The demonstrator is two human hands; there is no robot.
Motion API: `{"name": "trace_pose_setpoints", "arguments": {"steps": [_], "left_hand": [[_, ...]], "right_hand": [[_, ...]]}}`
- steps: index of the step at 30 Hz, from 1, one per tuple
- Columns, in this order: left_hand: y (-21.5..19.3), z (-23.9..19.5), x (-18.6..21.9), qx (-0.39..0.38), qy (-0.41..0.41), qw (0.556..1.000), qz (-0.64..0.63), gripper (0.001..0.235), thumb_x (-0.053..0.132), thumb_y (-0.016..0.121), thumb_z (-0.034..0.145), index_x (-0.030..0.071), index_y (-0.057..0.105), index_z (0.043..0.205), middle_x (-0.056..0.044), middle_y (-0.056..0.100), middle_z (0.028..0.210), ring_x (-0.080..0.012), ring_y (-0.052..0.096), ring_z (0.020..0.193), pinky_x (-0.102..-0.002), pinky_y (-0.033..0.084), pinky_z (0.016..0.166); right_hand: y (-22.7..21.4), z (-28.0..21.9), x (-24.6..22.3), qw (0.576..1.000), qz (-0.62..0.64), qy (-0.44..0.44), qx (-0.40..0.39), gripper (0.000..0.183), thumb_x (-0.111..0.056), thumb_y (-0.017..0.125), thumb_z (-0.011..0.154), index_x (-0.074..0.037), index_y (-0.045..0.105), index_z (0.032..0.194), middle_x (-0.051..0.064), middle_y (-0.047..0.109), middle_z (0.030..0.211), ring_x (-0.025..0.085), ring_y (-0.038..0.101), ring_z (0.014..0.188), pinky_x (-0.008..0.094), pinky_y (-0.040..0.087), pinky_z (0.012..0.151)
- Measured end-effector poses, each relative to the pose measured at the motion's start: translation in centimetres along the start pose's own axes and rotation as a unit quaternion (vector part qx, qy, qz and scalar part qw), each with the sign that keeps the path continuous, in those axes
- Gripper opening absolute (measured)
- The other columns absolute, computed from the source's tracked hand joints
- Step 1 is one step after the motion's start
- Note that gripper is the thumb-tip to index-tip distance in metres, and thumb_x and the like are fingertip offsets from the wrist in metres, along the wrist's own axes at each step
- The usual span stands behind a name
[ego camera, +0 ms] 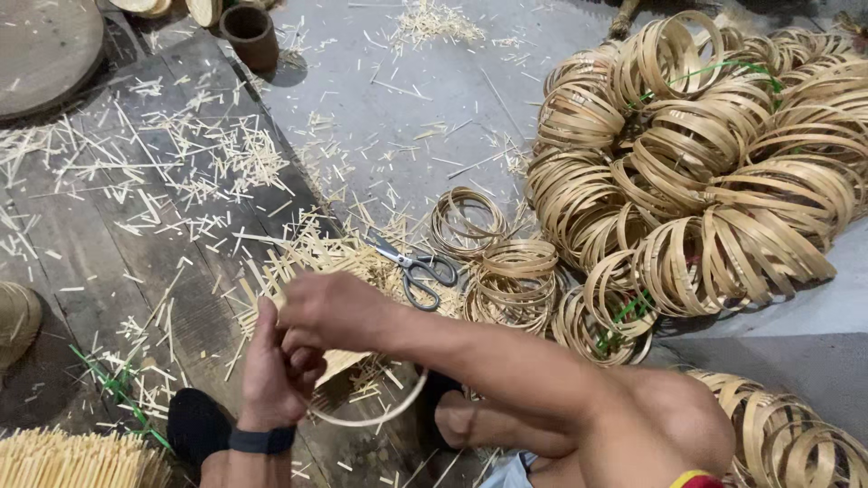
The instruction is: The person repeatedly places a circular bamboo frame onto a flat woven bamboo mat, trims the excess mat edges with shears, and stacks the finished pieces. The process is repeated multiple times throughout the clip.
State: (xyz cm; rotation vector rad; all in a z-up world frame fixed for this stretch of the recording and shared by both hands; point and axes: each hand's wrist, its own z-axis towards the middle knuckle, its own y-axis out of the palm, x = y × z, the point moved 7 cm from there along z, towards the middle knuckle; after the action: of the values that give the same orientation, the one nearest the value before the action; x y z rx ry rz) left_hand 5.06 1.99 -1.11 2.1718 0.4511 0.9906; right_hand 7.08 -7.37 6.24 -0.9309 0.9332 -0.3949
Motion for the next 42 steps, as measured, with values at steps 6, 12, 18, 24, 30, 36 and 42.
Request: {"name": "trace_pose_setpoints", "arguments": {"steps": [6,12,18,24,30,36,42], "left_hand": [[-4.5,-0.8,4.9,0.004,0.196,0.963,-0.185,0.037,0.04,0.055,0.113,0.01,0.069,0.097,0.004,0.053,0.068,-0.008,0.045,0.062,-0.024,0.038,0.056],[-6.5,-0.7,5.1,0.069,0.096,0.993,-0.006,0.028,0.026,0.062,0.099,0.005,0.064,0.08,0.003,0.046,0.058,-0.009,0.037,0.049,-0.024,0.032,0.043],[-8.3,0.6,3.9,0.069,0.03,0.994,-0.076,0.033,0.025,0.069,0.098,0.01,0.059,0.07,0.005,0.042,0.053,-0.0059,0.031,0.043,-0.022,0.025,0.035],[-10.6,1.1,4.4,0.082,0.097,0.983,-0.133,0.029,0.032,0.071,0.101,0.008,0.064,0.087,0.006,0.039,0.057,-0.0065,0.031,0.048,-0.021,0.027,0.041],[-18.8,3.9,-0.5,0.241,0.191,0.951,-0.02,0.028,0.022,0.073,0.093,0.01,0.06,0.115,0.005,0.056,0.073,-0.0085,0.05,0.063,-0.023,0.041,0.05],[-22.5,4.5,-2.6,0.391,0.267,0.707,0.525,0.015,0.021,0.076,0.085,0.008,0.081,0.091,-0.011,0.075,0.077,-0.0198,0.072,0.068,-0.035,0.057,0.069],[-22.3,5.4,-3.3,0.35,0.258,0.675,0.596,0.019,0.02,0.076,0.074,0.008,0.081,0.088,-0.015,0.075,0.083,-0.0321,0.072,0.078,-0.042,0.056,0.075]], "right_hand": [[0.8,-3.0,7.8,0.725,0.586,0.355,0.073,0.043,-0.041,0.064,0.095,-0.003,0.07,0.115,0.006,0.069,0.088,0.02,0.072,0.077,0.031,0.063,0.064],[3.1,-5.0,9.0,0.612,0.731,0.3,0.044,0.039,-0.033,0.068,0.1,0.006,0.072,0.105,0.002,0.057,0.059,0.013,0.055,0.046,0.03,0.045,0.044],[5.5,-5.1,9.2,0.562,0.774,0.29,0.034,0.033,-0.028,0.073,0.102,0.004,0.072,0.096,-0.005,0.047,0.053,0.005,0.04,0.043,0.023,0.032,0.039],[7.2,-6.6,11.6,0.704,0.618,0.346,0.052,0.037,-0.032,0.075,0.091,0.002,0.072,0.107,0.003,0.068,0.074,0.011,0.063,0.058,0.027,0.055,0.055],[10.9,-8.9,16.6,0.78,0.423,0.452,0.091,0.029,-0.017,0.079,0.085,0.0,0.073,0.107,0.01,0.076,0.085,0.016,0.072,0.067,0.032,0.062,0.059],[13.6,-10.6,18.1,0.87,0.167,0.452,0.102,0.022,-0.017,0.081,0.079,-0.003,0.08,0.096,0.012,0.079,0.081,0.018,0.075,0.07,0.033,0.059,0.068],[15.1,-11.1,18.2,0.883,0.108,0.447,0.098,0.024,-0.017,0.082,0.08,-0.004,0.08,0.1,0.015,0.078,0.086,0.024,0.075,0.076,0.035,0.058,0.074]]}}
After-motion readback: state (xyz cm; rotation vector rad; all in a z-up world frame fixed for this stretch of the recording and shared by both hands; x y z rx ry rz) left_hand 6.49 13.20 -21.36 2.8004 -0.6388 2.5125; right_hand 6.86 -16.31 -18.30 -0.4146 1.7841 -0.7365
